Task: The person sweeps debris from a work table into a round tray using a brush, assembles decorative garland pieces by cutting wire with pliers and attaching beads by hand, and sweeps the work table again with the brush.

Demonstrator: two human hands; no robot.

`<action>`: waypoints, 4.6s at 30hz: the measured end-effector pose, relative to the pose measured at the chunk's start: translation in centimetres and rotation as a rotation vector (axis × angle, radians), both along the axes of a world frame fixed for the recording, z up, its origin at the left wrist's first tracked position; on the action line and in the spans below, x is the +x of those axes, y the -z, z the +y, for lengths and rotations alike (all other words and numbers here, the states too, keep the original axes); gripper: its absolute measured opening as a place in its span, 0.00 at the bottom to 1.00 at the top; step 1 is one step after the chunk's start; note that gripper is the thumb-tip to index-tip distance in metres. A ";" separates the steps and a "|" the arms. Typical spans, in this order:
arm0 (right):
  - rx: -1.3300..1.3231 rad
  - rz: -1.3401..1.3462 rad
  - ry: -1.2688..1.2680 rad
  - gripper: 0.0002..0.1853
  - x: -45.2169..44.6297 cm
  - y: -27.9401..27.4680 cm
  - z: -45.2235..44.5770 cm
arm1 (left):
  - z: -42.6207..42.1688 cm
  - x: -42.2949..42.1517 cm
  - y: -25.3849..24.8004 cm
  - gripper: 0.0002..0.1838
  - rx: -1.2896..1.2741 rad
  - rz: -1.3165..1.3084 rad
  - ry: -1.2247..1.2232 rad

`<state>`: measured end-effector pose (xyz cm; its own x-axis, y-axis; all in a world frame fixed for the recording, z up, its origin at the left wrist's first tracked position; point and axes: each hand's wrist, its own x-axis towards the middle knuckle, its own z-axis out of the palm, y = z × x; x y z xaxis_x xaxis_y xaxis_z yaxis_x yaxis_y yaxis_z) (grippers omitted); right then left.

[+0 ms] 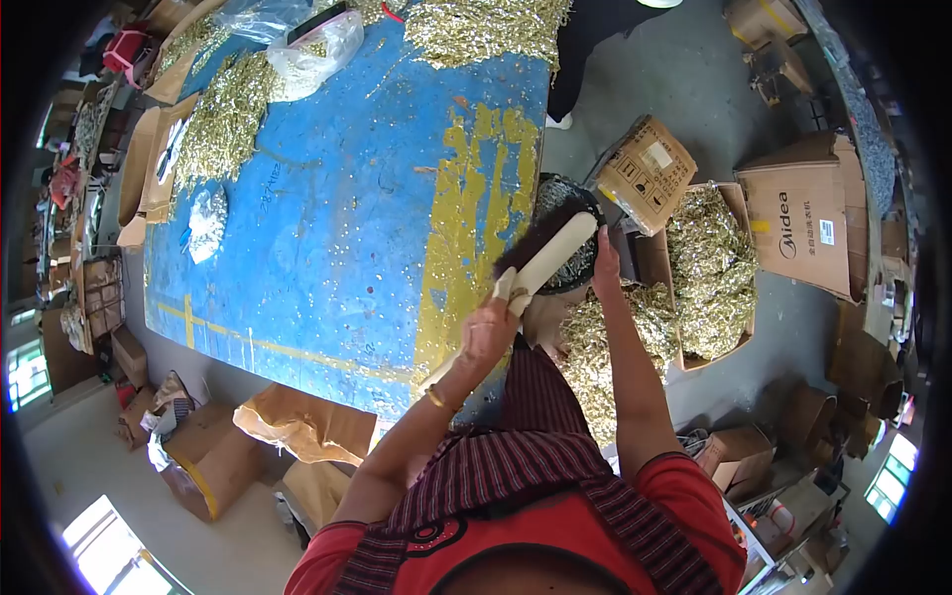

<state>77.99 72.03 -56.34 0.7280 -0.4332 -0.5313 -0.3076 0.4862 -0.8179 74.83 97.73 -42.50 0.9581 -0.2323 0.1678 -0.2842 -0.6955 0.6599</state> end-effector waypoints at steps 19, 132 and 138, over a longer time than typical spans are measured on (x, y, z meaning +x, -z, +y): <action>-0.118 0.014 -0.119 0.28 -12.5 -0.7 4.2 | 7.7 -7.5 -0.5 0.20 0.174 0.244 0.053; 0.126 0.239 -0.298 0.34 -36.2 -2.5 12.8 | 18.2 -26.2 -2.5 0.12 0.313 0.127 0.362; 0.084 0.073 -0.249 0.31 -37.8 -2.9 13.2 | 19.9 -28.0 -3.7 0.08 0.082 -0.130 0.151</action>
<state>40.18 85.26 -53.42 0.7648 -0.1974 -0.6133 -0.4834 0.4536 -0.7487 46.86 117.61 -38.77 0.8828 -0.3897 0.2622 -0.4684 -0.6885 0.5537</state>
